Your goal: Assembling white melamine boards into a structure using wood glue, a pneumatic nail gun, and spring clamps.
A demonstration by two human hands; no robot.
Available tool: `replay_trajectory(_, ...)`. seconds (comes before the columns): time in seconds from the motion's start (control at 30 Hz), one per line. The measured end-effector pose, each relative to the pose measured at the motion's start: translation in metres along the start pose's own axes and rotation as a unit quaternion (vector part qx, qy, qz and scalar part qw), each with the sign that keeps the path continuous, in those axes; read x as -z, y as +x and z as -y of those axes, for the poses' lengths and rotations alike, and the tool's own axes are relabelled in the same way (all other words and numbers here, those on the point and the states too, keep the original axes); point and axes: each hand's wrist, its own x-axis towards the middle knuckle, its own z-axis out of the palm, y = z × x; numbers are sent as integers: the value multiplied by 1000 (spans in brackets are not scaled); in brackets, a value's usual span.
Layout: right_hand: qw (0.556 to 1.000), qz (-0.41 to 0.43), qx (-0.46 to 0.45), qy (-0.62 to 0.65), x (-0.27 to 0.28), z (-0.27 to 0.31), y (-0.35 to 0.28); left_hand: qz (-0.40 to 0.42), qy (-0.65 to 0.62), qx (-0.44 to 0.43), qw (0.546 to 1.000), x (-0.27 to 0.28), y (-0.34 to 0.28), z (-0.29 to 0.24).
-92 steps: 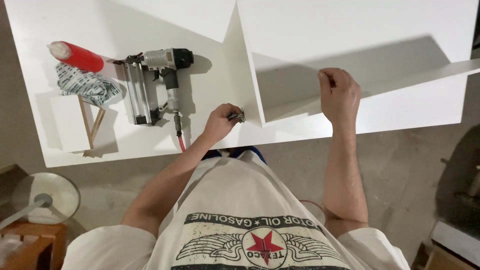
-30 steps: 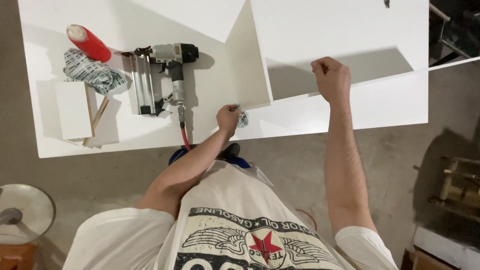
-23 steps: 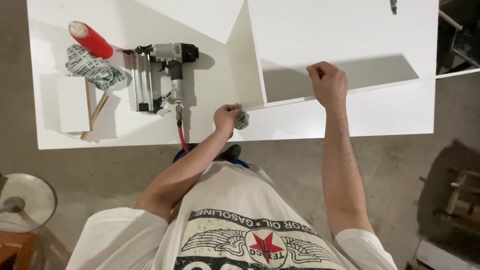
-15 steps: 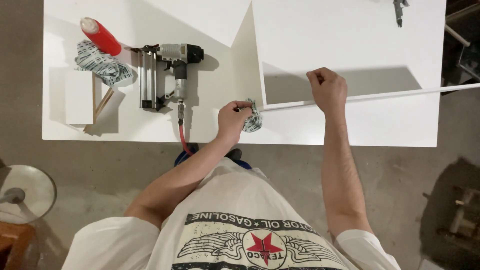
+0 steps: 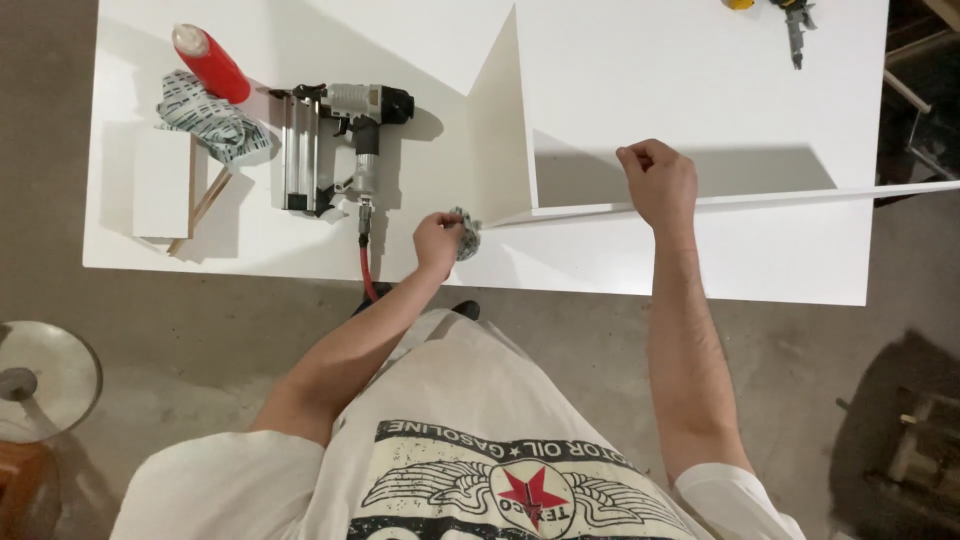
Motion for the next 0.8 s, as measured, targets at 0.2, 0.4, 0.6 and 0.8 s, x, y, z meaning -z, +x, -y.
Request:
replay_trajectory(0.2,1000,-24,-8,2,-4,5,-2,-5,-35,18,999,-56,18,47)
replay_trajectory(0.4,1000,-6,0,3,1,7,-5,26,-19,7,999,-29,-20,-14)
replay_trajectory(0.6,1000,-5,13,0,-2,2,0,105,-63,-72,990,18,-82,-116)
replay_trajectory(0.8,1000,-1,-5,12,4,8,-1,125,-100,-146,976,36,-113,-171)
